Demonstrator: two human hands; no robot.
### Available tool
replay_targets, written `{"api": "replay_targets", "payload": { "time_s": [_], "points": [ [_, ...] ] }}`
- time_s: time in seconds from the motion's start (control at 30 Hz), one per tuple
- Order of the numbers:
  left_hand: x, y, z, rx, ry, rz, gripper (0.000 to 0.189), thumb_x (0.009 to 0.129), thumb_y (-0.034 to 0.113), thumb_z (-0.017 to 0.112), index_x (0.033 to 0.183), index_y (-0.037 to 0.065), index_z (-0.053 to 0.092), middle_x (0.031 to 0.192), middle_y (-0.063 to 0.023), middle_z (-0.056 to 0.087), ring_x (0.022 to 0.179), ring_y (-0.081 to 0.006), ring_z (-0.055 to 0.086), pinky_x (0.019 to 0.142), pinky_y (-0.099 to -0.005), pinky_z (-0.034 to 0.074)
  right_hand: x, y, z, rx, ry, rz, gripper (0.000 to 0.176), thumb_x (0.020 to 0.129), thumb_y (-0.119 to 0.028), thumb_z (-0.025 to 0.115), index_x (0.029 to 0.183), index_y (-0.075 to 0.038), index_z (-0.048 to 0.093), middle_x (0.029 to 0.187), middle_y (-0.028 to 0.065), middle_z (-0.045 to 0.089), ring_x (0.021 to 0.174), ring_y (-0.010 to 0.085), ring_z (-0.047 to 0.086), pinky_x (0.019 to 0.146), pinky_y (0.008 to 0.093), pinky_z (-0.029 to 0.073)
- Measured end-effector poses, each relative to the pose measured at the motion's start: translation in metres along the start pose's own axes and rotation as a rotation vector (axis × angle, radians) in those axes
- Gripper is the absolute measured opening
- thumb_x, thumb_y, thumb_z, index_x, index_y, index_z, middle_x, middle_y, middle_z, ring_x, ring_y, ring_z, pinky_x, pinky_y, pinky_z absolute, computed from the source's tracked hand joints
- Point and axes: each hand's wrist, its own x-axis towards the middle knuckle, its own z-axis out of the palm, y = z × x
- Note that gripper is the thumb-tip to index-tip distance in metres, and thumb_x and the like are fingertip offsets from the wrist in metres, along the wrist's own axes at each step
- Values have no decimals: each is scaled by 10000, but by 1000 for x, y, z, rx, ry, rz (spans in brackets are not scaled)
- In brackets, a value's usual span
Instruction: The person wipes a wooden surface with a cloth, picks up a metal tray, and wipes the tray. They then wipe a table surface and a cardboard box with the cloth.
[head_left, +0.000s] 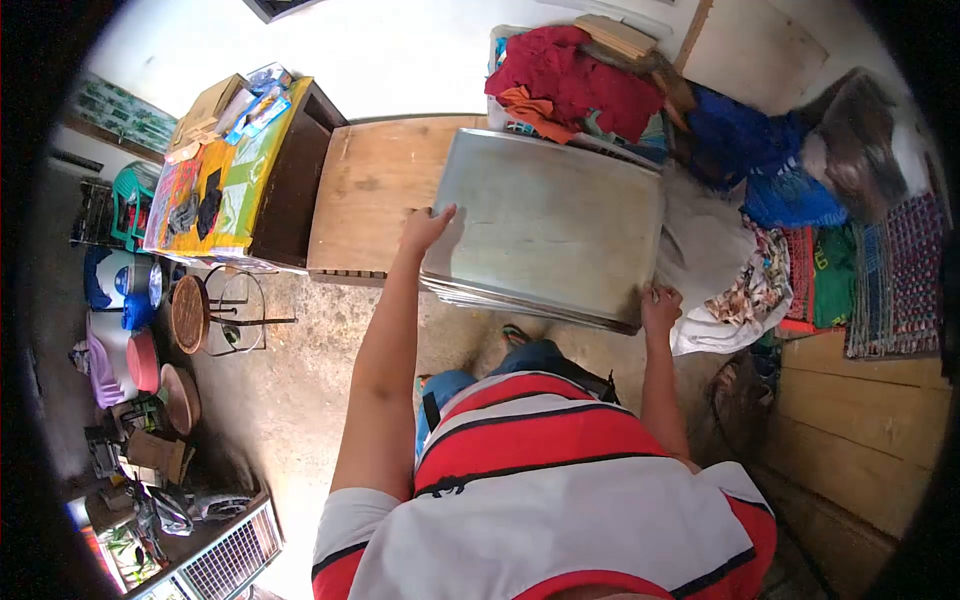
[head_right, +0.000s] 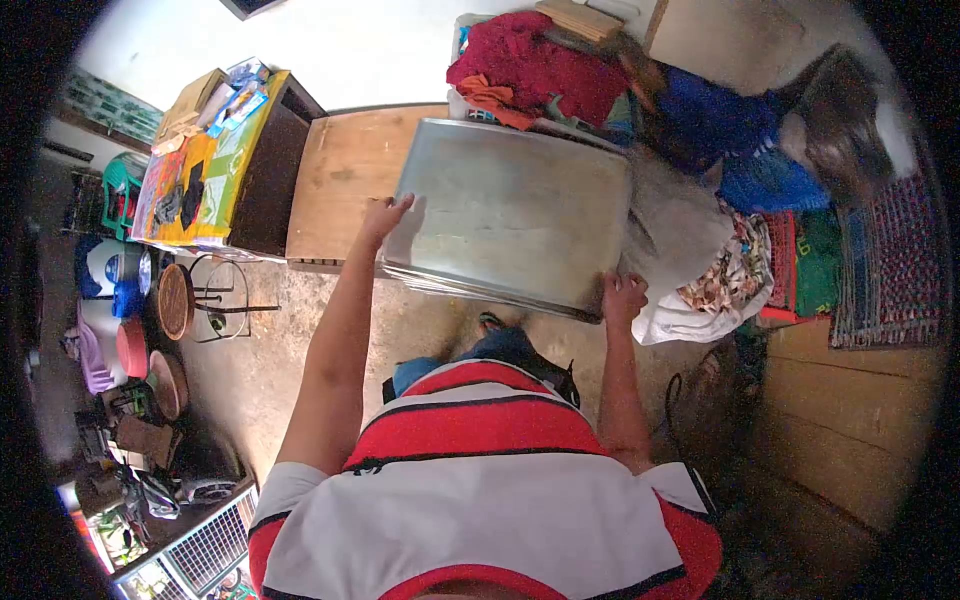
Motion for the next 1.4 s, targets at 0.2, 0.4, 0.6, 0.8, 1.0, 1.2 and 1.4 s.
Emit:
{"api": "replay_targets", "payload": {
  "time_s": [0.2, 0.4, 0.6, 0.8, 1.0, 1.2, 1.4],
  "points": [
    [-24, 3, 1, -450, -72, -16, 756, 857, 543, 586, 1300, -63, 488, 1280, -297, 525, 1193, -354, 529, 970, -373, 432, 27, -5, 36, 524, -52, 12, 641, 889, -400, 580, 1341, 32, 442, 1327, 283, 469, 1259, 433, 396, 1061, 478, 306],
    [-18, -79, 38, -720, -33, -238, 640, 927, 508, 510, 1260, -38, 534, 1137, -159, 619, 995, -249, 600, 844, -357, 476, 1, -32, -3, 202, -143, -177, 991, 736, -471, 741, 1471, -56, 223, 1464, 299, 266, 1363, 439, 264, 1105, 477, 280],
    [-68, -48, 29, -839, -62, -298, 586, 954, 454, 491, 1260, -43, 549, 1120, -122, 625, 984, -206, 590, 843, -335, 467, -33, -55, -46, -279, -462, -363, 1316, 548, -347, 877, 1518, -164, 6, 1529, 293, 68, 1420, 443, 94, 1143, 480, 226],
    [-61, -59, 41, -914, -110, -281, 564, 964, 437, 477, 1253, -42, 548, 1136, -125, 617, 1010, -213, 583, 850, -335, 463, -18, -15, -15, -7, -367, -387, 1294, 567, -207, 866, 1518, -152, -11, 1527, 300, 57, 1423, 439, 81, 1156, 442, 214],
    [-50, -63, 46, -630, -62, -189, 680, 943, 521, 466, 1407, 33, 367, 1320, -216, 461, 1253, -291, 435, 1027, -397, 355, -22, -22, -14, -175, -377, -392, 1247, 591, -292, 862, 1515, -138, 40, 1508, 319, 119, 1399, 474, 152, 1127, 510, 242],
    [-80, -45, 28, -396, 218, -225, 1009, 835, 724, 446, 1510, 73, 75, 1530, -306, 2, 1403, -502, 45, 1134, -536, 147, -27, -142, -35, -232, -329, -629, 934, 733, -377, 758, 1469, -96, 257, 1519, 252, 192, 1372, 471, 234, 1089, 544, 280],
    [-145, -106, -25, -696, 421, -258, 896, 898, 562, 511, 1510, 63, 89, 1560, -204, 108, 1437, -374, 104, 1149, -448, 155, -47, -237, 5, 192, -587, -948, 624, 806, -310, 695, 1322, -38, 474, 1341, 231, 476, 1231, 374, 471, 1025, 416, 393]
  ]
}}
